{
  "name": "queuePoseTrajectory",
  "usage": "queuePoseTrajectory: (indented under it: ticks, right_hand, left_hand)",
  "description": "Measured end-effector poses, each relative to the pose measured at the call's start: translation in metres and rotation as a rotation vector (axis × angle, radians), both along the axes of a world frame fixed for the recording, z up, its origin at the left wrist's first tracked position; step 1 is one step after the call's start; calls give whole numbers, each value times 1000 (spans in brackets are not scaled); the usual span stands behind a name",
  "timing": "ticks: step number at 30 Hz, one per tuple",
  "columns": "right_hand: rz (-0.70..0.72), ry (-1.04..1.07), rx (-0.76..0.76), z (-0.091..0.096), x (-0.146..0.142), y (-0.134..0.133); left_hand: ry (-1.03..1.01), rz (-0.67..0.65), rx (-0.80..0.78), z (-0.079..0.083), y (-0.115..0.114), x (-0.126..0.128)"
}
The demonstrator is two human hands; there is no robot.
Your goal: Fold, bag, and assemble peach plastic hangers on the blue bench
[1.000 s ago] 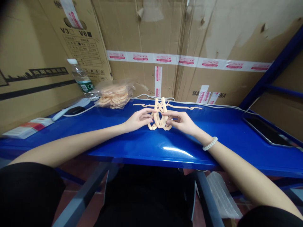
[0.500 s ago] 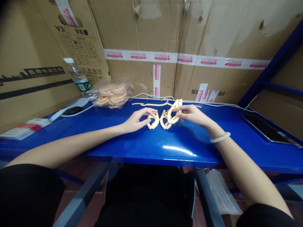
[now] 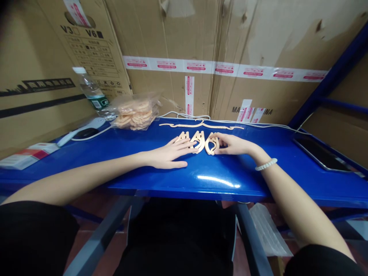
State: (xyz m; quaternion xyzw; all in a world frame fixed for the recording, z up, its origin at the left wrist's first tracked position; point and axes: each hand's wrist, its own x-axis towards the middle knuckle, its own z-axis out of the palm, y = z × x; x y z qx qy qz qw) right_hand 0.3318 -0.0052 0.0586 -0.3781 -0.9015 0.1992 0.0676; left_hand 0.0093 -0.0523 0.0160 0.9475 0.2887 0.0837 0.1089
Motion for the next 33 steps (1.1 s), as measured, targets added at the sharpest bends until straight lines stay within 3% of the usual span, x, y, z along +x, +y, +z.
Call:
queuePoseTrajectory:
  ticks: [5,8,10,12,15,18,20,26,33]
  right_hand:
    - [5,24,109,-4,-2,3]
    - [-96,52,97,-7,2,10]
    - [-163,76,196,-10,8,18]
    - [-211,87,334,-15,15,30]
    - [-270,29,453,-26,26,50]
    - [-322,-80,468,-38,32,66]
    - [-352,-151,436,-44,32,73]
    - [-406,-236,345,-50,31,80]
    - [-320,-242,476,-43,31,76]
  left_hand:
    - [-35,26,13,-5,4,-1]
    - [-248,65,-13,-10,16,-2]
    - [-463,120,-21,-11,28,-4]
    - [-672,214,-60,-12,40,-6]
    - [-956,462,-242,-12,55,-10]
    - [-1191,676,-451,-12,61,-12]
    - [-1288,733,-541,-10,61,-13]
    - [-1307,730,-572,-7,56,-12]
    - [-1306,735,-576,-8,56,-11]
